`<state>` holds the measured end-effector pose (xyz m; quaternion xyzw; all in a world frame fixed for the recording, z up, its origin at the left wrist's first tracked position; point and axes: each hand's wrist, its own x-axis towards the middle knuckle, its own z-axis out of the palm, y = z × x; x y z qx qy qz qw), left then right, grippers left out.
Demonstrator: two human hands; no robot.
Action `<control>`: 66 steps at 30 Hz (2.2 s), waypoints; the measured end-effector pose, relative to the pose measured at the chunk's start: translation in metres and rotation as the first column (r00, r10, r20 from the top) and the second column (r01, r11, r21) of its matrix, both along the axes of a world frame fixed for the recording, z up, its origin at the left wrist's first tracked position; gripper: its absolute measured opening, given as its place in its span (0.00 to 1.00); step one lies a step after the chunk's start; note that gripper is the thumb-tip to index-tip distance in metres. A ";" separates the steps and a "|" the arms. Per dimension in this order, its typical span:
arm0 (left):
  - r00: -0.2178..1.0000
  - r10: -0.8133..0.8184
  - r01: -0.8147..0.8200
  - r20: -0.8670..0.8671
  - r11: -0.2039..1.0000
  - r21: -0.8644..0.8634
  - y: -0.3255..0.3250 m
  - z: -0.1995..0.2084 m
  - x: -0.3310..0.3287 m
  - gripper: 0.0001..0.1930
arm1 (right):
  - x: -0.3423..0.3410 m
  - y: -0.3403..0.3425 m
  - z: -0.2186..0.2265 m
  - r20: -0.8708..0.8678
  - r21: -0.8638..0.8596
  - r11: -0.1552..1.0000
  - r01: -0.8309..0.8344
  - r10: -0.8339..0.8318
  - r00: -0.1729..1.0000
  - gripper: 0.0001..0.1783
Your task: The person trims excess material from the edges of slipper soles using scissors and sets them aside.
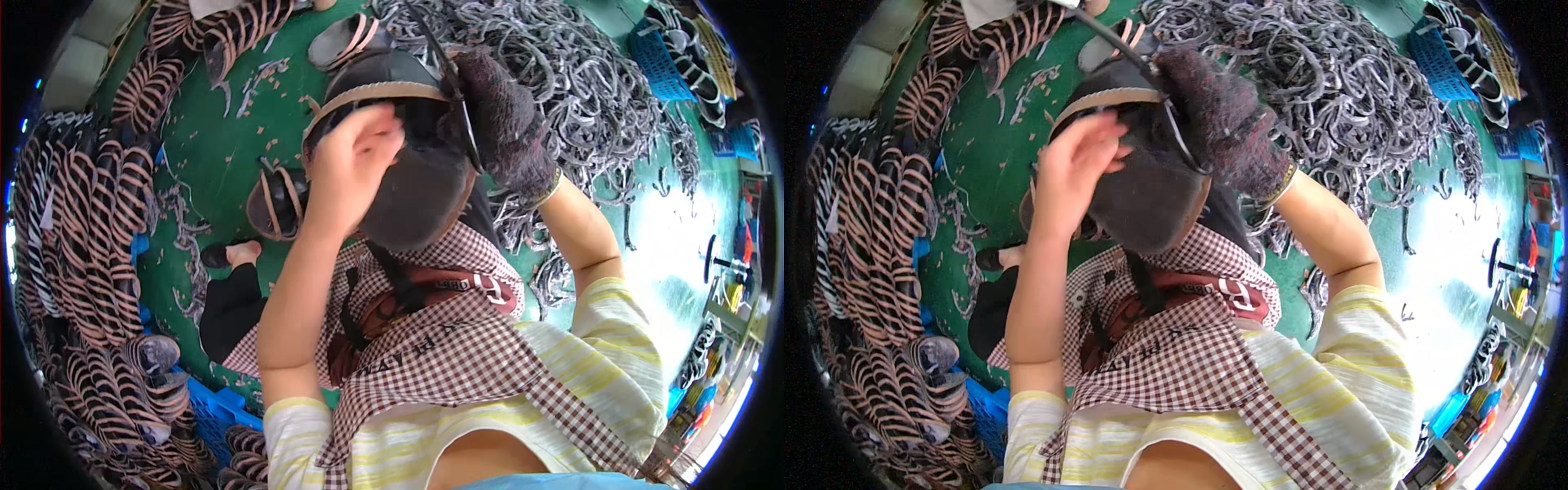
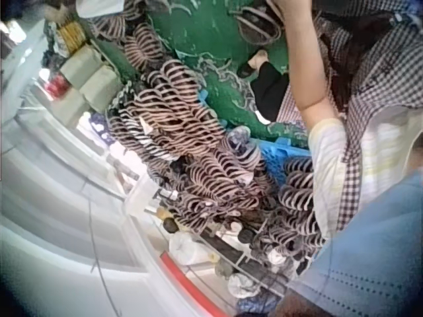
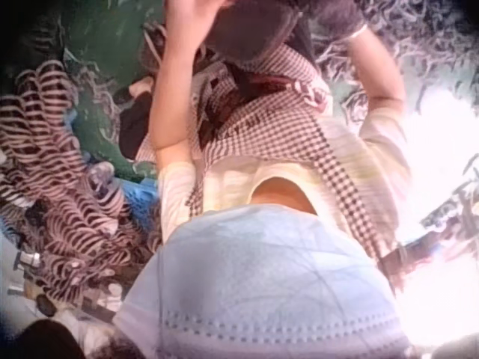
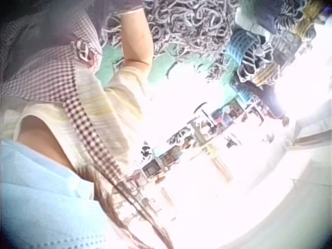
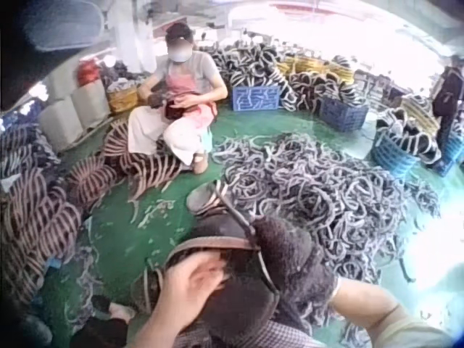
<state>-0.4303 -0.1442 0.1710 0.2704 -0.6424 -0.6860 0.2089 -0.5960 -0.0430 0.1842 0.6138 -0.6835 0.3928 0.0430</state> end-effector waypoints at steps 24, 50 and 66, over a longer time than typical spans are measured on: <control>0.942 0.099 0.215 0.322 0.559 -0.801 -0.048 -0.069 0.036 0.03 | -0.072 0.017 -0.096 0.530 0.136 0.943 -0.304 0.189 0.827 0.23; 0.614 0.504 -0.495 -0.607 0.845 0.202 -0.015 -0.039 0.054 0.10 | 0.048 -0.047 -0.001 0.866 -0.221 0.946 -0.236 0.302 0.398 0.24; 0.741 0.422 -0.643 -0.521 0.671 -0.370 0.010 -0.033 0.084 0.10 | 0.055 -0.010 0.008 -0.061 0.214 0.977 -0.001 0.015 0.998 0.22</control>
